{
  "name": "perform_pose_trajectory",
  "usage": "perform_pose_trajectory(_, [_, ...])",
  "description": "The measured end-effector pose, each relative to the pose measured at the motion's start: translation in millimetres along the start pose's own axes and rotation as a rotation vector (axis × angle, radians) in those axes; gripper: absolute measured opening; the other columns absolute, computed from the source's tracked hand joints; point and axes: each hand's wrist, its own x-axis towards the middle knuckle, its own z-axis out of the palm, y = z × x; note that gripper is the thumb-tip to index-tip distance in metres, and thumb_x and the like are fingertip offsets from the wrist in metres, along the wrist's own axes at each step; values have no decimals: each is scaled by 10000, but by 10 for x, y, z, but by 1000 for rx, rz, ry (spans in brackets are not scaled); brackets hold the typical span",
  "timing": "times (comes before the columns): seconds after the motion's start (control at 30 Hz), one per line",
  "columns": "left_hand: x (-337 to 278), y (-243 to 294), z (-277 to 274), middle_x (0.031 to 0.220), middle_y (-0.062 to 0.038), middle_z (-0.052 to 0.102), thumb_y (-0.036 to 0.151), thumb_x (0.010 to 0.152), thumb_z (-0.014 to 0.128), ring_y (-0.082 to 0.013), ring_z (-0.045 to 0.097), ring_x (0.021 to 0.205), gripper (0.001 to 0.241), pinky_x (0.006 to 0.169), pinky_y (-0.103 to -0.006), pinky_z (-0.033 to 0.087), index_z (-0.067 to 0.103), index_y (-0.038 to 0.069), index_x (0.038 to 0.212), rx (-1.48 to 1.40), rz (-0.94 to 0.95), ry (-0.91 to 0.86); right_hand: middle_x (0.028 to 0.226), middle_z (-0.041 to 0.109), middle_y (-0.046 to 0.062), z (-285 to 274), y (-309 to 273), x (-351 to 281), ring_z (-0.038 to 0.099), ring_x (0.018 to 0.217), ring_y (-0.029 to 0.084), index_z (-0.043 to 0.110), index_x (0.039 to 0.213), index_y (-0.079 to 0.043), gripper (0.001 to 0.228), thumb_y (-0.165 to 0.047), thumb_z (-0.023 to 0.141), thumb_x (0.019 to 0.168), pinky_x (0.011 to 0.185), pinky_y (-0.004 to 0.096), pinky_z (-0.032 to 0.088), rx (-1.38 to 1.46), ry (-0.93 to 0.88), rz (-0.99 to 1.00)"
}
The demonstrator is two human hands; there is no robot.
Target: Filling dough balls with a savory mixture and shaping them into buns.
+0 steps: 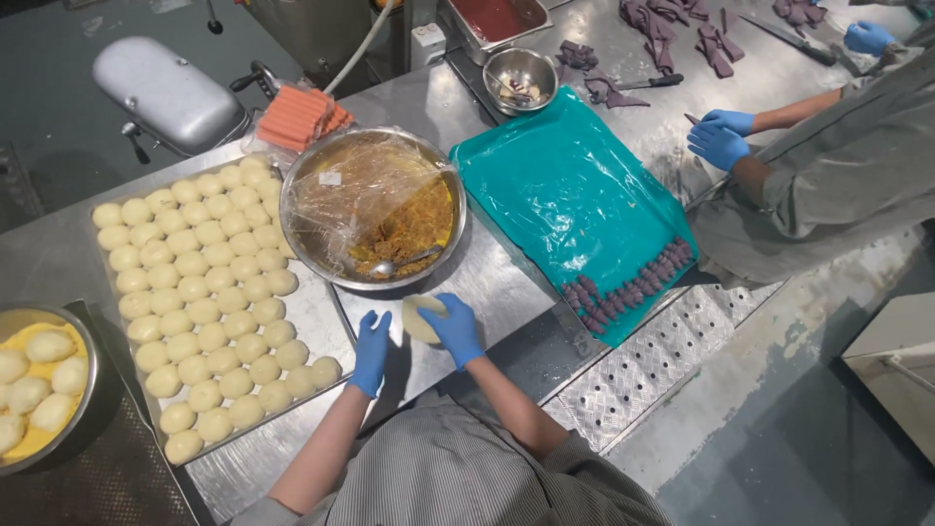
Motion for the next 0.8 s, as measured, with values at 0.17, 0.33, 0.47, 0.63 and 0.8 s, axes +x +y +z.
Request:
perform_pose_trajectory(0.17, [162,833,-211,1155,-207,617,511,1002,659,-350,645,1042,673,917,-471,559,493,-71,1296,-1576,-935,-469,1195,700,170,-195,-1068,-315,704,1077,258,743,1154,-51,318,-239,720,899,905,353,587,-170,90,-348])
perform_pose_trajectory(0.33, [266,1420,-385,1393,-108,595,321,987,633,-253,573,1284,605,1084,-403,463,455,41,1494,-1231,-444,-443,1324,610,184,-592,-1674,-324,591,1243,333,574,1330,26,517,-303,711,956,1066,408,458,27,182,-615])
perform_pose_trajectory(0.47, [138,1527,-343,1430,-107,577,328,992,604,-243,574,1296,615,1098,-403,463,447,17,1499,-1102,-415,-572,1162,740,145,-717,-1103,121,680,1106,255,739,1169,-26,333,-294,720,973,1001,369,524,-197,167,-357])
perform_pose_trajectory(0.63, [105,1835,-368,1476,-89,551,370,1020,591,-140,544,1335,610,1135,-309,420,455,6,1492,-626,-11,-545,907,780,106,-697,-1457,-18,730,796,124,762,1082,42,336,-249,774,914,703,272,580,379,-16,-17])
perform_pose_trajectory(0.8, [73,1878,-335,1102,-95,755,307,997,657,-134,684,987,415,879,-299,556,698,-31,1234,-490,-33,-221,784,702,37,-612,-1471,-44,624,713,74,750,946,28,225,-189,799,916,625,260,509,238,197,-247])
